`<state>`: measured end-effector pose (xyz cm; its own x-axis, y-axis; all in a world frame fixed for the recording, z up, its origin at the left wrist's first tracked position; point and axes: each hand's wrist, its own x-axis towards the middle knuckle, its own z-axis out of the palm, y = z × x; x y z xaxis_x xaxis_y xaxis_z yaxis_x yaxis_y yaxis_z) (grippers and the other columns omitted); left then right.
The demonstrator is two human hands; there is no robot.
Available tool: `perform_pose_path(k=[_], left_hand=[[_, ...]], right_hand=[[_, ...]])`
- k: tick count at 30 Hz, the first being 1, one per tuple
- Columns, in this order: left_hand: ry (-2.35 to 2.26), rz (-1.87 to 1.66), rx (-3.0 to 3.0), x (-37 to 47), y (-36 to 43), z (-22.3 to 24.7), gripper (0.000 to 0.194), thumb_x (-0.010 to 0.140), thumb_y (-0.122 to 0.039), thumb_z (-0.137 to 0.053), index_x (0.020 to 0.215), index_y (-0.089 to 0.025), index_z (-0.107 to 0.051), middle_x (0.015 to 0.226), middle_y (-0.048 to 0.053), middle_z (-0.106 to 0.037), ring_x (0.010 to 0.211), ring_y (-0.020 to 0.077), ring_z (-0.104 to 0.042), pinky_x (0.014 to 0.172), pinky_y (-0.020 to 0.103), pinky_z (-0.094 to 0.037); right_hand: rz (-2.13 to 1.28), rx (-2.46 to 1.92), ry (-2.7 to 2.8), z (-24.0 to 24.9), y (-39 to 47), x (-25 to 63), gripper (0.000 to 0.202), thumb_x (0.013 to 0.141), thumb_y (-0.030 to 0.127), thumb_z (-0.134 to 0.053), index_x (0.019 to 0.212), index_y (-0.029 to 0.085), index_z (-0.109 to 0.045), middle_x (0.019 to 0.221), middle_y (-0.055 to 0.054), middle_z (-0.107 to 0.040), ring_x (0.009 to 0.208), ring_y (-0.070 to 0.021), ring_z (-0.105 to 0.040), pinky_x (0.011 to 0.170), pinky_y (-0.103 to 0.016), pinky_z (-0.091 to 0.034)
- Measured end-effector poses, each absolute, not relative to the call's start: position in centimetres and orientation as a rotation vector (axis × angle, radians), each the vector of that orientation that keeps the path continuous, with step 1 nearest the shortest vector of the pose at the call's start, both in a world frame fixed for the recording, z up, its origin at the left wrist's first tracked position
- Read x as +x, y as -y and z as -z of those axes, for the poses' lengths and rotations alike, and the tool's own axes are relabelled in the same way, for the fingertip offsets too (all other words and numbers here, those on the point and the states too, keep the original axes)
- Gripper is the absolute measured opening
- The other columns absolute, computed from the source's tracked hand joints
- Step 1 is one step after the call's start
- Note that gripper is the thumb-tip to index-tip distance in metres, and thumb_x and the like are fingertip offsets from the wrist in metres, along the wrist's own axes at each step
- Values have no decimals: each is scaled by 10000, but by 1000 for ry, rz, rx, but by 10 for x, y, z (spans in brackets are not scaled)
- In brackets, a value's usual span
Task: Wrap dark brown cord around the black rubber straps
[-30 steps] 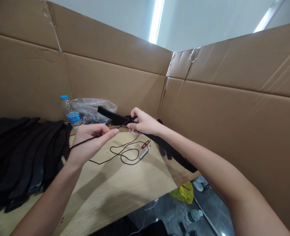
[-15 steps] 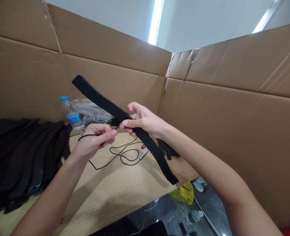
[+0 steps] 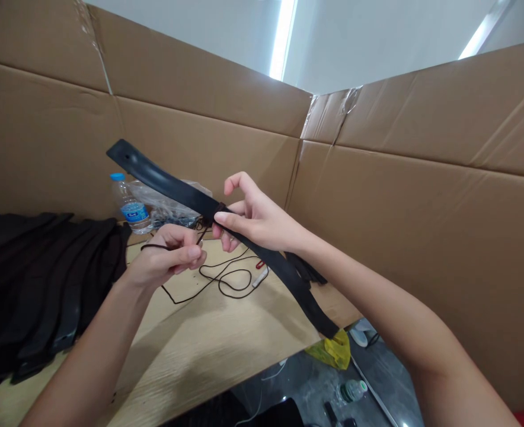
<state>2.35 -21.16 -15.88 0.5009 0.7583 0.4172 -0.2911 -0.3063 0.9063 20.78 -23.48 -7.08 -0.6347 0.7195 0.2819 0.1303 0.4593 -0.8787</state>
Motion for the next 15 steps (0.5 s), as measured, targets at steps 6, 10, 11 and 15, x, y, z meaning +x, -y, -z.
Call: perform_pose_path(k=[6, 10, 11, 15], left_hand=[[-470, -1142, 1568, 25, 210, 156, 456, 621, -498, -758, 438, -194, -472, 373, -34, -397, 367, 75, -314, 387, 250, -197], [-530, -1177, 1642, 17, 201, 156, 454, 601, -489, -767, 414, -191, -481, 362, -31, -385, 358, 69, -298, 361, 237, -186], [-555, -1165, 1670, 14, 199, 157, 432, 585, -486, -775, 421, -190, -506, 365, -29, -398, 351, 67, -295, 349, 233, -190], [-658, -1164, 1833, 10, 198, 160, 419, 527, -558, -762, 425, -189, -592, 378, 6, -481, 346, 102, -383, 333, 245, -299]], right_hand=[[-1256, -656, 1976, 74, 239, 203, 451, 846, 398, -637, 946, 258, -220, 682, 67, -599, 519, -86, -597, 514, -207, -499], [-1379, -603, 2023, 78, 239, 204, 427, 857, 368, -637, 930, 257, -231, 671, 74, -595, 478, -69, -560, 483, -196, -471], [-1427, -581, 2050, 79, 238, 204, 416, 864, 362, -632, 921, 256, -234, 674, 71, -600, 467, -63, -546, 466, -187, -450], [-1709, -545, 2224, 80, 234, 208, 361, 886, 277, -603, 892, 244, -243, 702, 40, -633, 457, -46, -493, 425, -157, -370]])
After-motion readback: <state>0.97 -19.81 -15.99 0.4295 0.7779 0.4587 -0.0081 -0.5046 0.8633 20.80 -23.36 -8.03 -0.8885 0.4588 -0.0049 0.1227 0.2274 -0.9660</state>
